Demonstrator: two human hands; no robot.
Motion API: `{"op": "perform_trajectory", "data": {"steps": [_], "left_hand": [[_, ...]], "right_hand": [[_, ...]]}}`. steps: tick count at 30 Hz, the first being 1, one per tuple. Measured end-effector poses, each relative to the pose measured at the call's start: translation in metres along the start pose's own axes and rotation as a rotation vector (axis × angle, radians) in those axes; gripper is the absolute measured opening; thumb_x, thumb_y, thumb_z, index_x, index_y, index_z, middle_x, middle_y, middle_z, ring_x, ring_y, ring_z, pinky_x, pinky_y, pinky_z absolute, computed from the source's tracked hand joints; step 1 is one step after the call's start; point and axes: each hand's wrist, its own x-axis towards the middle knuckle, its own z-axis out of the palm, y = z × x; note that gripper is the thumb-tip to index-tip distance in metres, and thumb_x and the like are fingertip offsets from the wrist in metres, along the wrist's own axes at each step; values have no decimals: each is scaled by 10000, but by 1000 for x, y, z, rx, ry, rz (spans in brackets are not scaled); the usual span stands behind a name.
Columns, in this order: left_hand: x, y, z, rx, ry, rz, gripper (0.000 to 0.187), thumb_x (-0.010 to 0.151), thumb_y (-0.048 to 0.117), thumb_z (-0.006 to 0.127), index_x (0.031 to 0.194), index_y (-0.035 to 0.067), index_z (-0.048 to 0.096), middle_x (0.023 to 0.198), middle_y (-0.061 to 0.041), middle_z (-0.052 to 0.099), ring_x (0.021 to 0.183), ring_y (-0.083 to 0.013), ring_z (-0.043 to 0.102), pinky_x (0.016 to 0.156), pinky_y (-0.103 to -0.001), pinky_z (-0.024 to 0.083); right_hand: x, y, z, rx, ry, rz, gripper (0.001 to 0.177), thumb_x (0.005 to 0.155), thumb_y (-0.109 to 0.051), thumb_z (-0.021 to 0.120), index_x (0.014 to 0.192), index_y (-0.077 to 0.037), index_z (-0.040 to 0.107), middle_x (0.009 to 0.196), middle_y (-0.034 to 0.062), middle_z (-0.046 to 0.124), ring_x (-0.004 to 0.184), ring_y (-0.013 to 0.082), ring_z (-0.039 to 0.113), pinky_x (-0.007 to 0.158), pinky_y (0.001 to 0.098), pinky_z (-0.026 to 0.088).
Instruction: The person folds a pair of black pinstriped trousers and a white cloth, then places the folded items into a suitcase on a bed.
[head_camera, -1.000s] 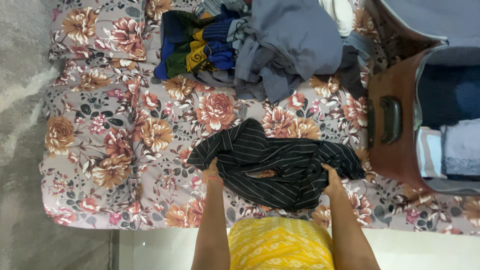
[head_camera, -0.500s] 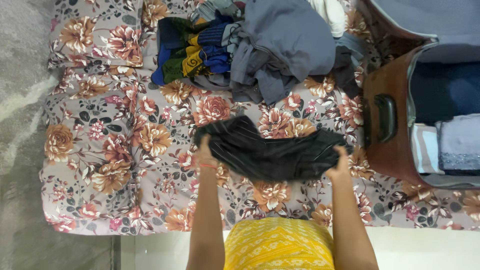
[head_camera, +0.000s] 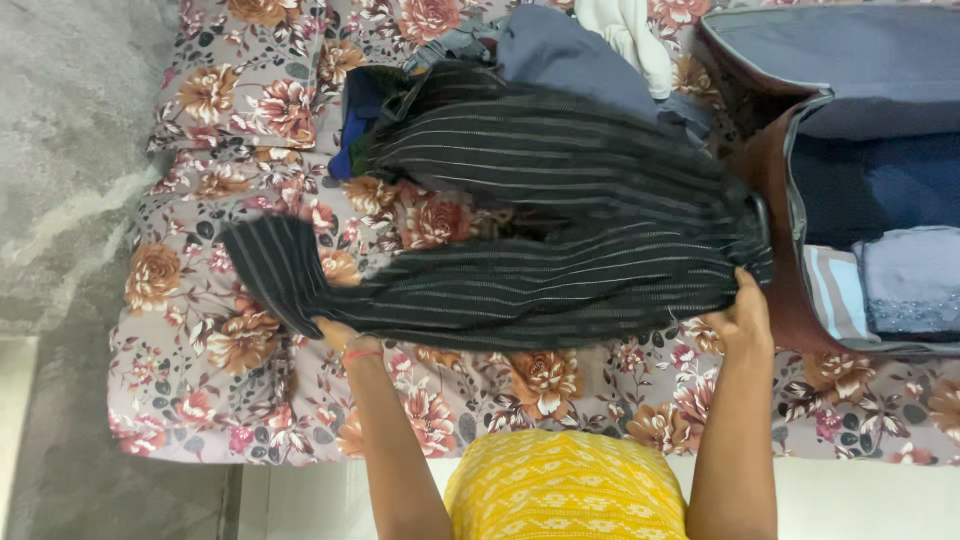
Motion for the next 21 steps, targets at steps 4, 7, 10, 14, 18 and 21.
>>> {"op": "perform_trajectory", "data": {"steps": [4,7,10,14,18,21], "left_hand": [[-18,-29,-53,205,275,126,533,971,284,601,1403,-16,515,1323,-184,622,1075,-314,683,923,-448,615],[-42,-48,-68,279,298,67,503,818,65,673,1292,-71,574,1163,-184,701,881,-297,731,761,-438,655],[-70,-72,-77,401,417,73,419,812,92,684,1166,-132,655,1050,-178,736,795,-299,737,658,-452,657],[-95,-78,-95,685,661,-11,479,953,318,623,1161,-112,659,1062,-245,748,841,-362,733,723,-468,604],[-90,-58,-104,612,724,336,617,995,498,586,1230,-67,664,1136,-236,732,896,-369,711,803,-464,574],[-90,-50,-108,529,599,371,570,1006,447,611,1240,-69,673,1114,-234,715,885,-362,672,779,-462,546]], "right_hand": [[7,35,-38,-56,81,81,464,997,-354,591,1347,-50,587,1361,131,668,1198,307,676,1024,527,549],[-2,53,-47,-129,60,137,464,987,-374,620,1327,-58,608,1332,126,682,1162,298,684,1005,510,549],[-12,62,-52,-177,21,165,466,977,-394,649,1307,-67,629,1303,120,697,1125,289,692,987,494,550],[-20,65,-57,-190,-4,197,468,964,-421,688,1281,-78,657,1265,112,715,1077,276,703,963,472,550],[-37,63,-75,-324,-3,72,500,924,-276,736,1299,20,588,1276,194,683,1114,372,682,1011,608,535],[-43,60,-92,-678,107,48,565,926,-339,733,1351,2,583,1298,108,672,1195,339,628,1014,600,488]]}}
